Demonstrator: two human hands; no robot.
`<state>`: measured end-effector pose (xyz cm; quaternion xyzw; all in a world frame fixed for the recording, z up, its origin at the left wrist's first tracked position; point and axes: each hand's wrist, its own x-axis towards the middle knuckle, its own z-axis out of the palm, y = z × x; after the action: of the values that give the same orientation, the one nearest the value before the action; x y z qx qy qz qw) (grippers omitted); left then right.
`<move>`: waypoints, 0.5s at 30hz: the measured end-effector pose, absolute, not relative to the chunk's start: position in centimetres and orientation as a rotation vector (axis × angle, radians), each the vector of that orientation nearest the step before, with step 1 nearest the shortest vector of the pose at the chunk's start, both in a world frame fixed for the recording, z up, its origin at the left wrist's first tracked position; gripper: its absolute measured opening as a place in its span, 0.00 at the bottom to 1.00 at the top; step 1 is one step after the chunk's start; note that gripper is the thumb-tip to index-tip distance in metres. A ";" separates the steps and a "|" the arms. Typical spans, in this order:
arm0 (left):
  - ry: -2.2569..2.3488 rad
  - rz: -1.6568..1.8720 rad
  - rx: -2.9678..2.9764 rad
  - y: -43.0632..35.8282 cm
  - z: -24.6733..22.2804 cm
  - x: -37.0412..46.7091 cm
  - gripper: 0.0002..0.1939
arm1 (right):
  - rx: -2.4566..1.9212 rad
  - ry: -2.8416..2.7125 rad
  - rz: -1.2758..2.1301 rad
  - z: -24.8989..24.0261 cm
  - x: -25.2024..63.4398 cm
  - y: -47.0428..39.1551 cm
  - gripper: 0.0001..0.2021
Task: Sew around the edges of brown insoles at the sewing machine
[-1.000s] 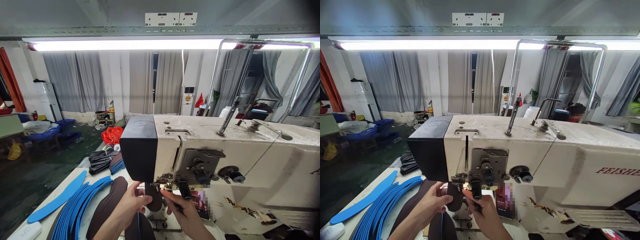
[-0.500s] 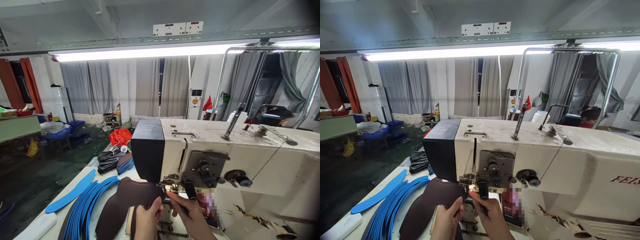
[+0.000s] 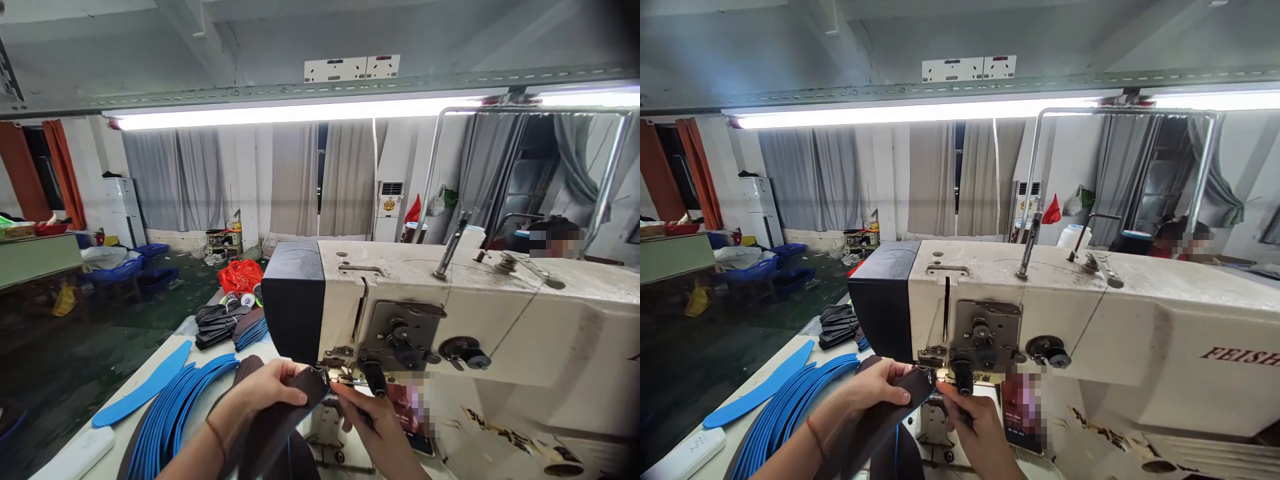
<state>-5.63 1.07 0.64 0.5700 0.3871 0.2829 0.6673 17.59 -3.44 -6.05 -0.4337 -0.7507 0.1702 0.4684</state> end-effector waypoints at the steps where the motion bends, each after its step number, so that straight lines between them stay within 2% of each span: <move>1: 0.853 0.650 1.255 0.0 0.1 -5.4 0.19 | -1.065 -1.839 0.430 -6.1 17.6 -3.4 0.17; 4: 0.782 0.790 1.115 -3.2 -1.4 -4.2 0.22 | -1.057 -1.835 0.446 -6.2 17.6 -3.3 0.17; 9: 0.633 1.009 1.064 -6.0 -3.8 -3.1 0.21 | -1.114 -1.825 0.435 -6.2 17.6 -3.6 0.17; 15: 0.773 0.993 1.084 -7.4 -5.4 -4.1 0.30 | -1.155 -1.810 0.435 -6.1 17.5 -3.8 0.19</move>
<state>-4.08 -7.40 -5.44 0.4819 0.3437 0.4413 0.6744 17.51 -3.75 -6.10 -0.4686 -0.7345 0.1765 0.4580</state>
